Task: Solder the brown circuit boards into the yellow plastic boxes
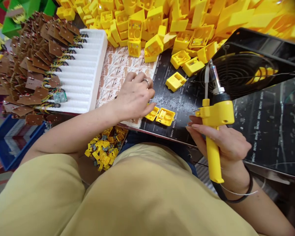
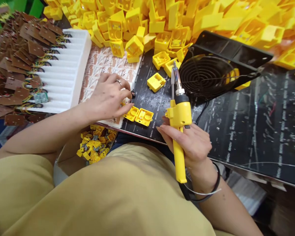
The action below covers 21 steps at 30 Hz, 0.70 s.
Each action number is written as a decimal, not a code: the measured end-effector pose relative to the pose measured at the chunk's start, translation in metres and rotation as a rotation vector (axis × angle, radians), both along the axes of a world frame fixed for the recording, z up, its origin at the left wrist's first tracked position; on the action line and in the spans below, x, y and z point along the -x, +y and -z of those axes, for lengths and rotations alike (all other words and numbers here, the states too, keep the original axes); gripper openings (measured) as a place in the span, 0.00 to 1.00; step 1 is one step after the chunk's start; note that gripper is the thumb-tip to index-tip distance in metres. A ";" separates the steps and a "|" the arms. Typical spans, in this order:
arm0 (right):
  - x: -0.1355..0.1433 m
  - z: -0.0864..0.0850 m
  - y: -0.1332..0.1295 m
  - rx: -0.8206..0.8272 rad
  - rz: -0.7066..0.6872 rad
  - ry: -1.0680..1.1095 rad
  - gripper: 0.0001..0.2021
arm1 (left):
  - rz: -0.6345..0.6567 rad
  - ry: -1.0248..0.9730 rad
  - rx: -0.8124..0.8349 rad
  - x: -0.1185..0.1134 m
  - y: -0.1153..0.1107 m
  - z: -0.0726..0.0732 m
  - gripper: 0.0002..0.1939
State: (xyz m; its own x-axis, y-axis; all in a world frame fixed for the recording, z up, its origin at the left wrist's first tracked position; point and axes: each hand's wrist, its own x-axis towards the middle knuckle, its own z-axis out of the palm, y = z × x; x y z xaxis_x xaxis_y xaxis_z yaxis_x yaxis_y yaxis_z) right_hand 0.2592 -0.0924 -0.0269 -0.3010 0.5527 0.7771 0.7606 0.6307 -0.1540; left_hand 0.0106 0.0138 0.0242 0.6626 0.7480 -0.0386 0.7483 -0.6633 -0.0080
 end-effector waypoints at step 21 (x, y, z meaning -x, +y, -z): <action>0.011 0.026 0.006 0.246 -0.070 0.090 0.27 | -0.146 -0.236 0.218 0.023 0.002 0.009 0.10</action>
